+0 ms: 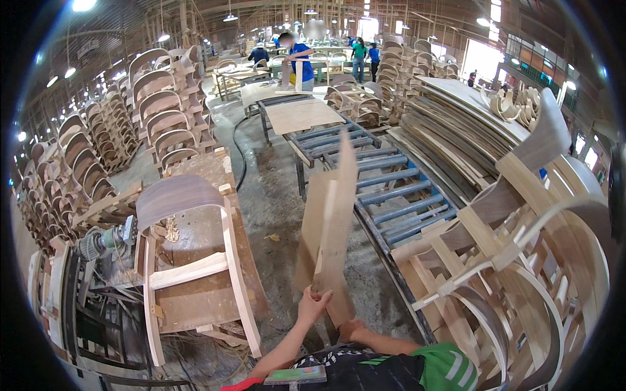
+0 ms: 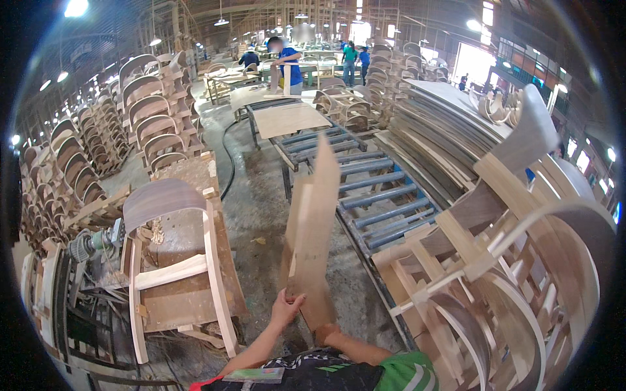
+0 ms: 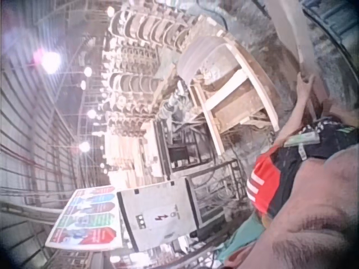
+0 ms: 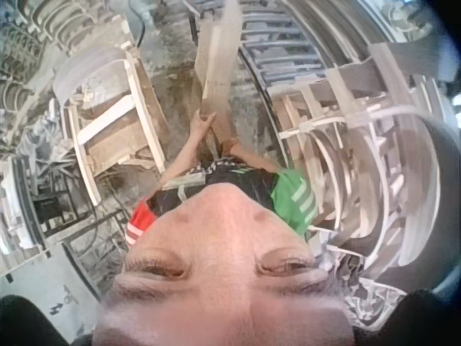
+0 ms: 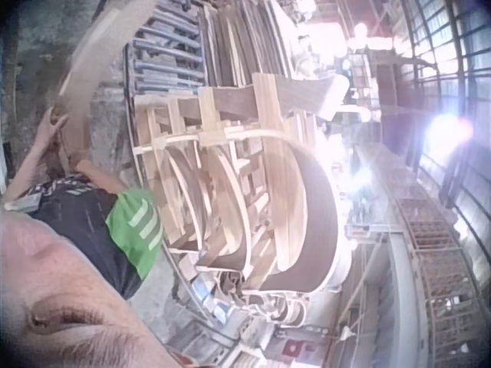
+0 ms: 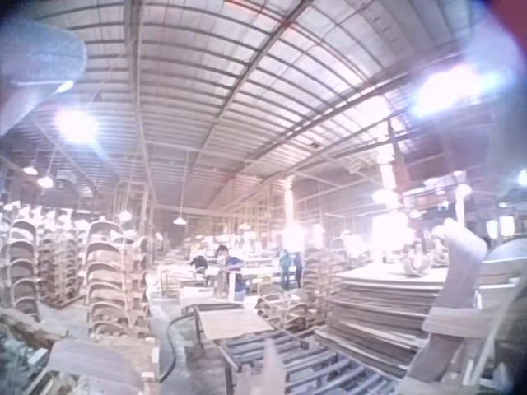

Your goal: The person repeatedly picks up a wooden chair frame and a curved backrest, places the backrest onto the frame, and sets the assembled chair down. The cycle repeats with multiple chair frames and backrests in a workshop setting.

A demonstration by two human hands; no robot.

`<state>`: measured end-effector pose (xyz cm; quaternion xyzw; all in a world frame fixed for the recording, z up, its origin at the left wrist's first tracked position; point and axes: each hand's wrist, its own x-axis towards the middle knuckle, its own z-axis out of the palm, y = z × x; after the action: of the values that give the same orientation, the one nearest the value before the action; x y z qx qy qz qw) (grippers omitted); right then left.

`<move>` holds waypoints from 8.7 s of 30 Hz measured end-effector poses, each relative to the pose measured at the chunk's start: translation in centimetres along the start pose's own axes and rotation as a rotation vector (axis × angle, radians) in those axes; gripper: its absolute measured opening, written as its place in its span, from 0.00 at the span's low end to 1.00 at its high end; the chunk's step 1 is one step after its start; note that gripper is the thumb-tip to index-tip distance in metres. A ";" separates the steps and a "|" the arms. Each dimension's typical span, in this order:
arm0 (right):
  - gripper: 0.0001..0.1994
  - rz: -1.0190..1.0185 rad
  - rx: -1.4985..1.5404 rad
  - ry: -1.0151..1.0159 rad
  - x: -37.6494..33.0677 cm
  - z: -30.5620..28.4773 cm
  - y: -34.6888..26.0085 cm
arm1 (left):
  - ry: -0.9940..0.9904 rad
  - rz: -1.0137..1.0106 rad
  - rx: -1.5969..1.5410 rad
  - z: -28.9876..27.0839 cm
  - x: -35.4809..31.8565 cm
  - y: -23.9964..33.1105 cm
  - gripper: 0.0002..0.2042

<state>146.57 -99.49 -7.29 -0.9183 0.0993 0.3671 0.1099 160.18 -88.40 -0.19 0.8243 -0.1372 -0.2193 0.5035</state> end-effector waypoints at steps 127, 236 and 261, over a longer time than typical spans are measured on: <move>0.27 -0.189 0.420 1.940 -67.4 16.8 33.4 | 0.060 -0.478 0.854 22.2 -65.9 -22.0 0.16; 0.35 -0.074 1.220 0.117 -50.9 91.5 -16.8 | -0.259 0.122 0.901 25.5 -118.1 -62.0 0.17; 0.12 -0.671 1.228 0.564 -70.0 98.1 -6.6 | -0.070 -0.448 -0.249 32.1 -128.6 -64.0 0.22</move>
<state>34.55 -59.15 -26.99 -0.7320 0.0253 -0.0567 0.6784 33.13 -26.50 -41.24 0.7576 0.0596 -0.3690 0.5351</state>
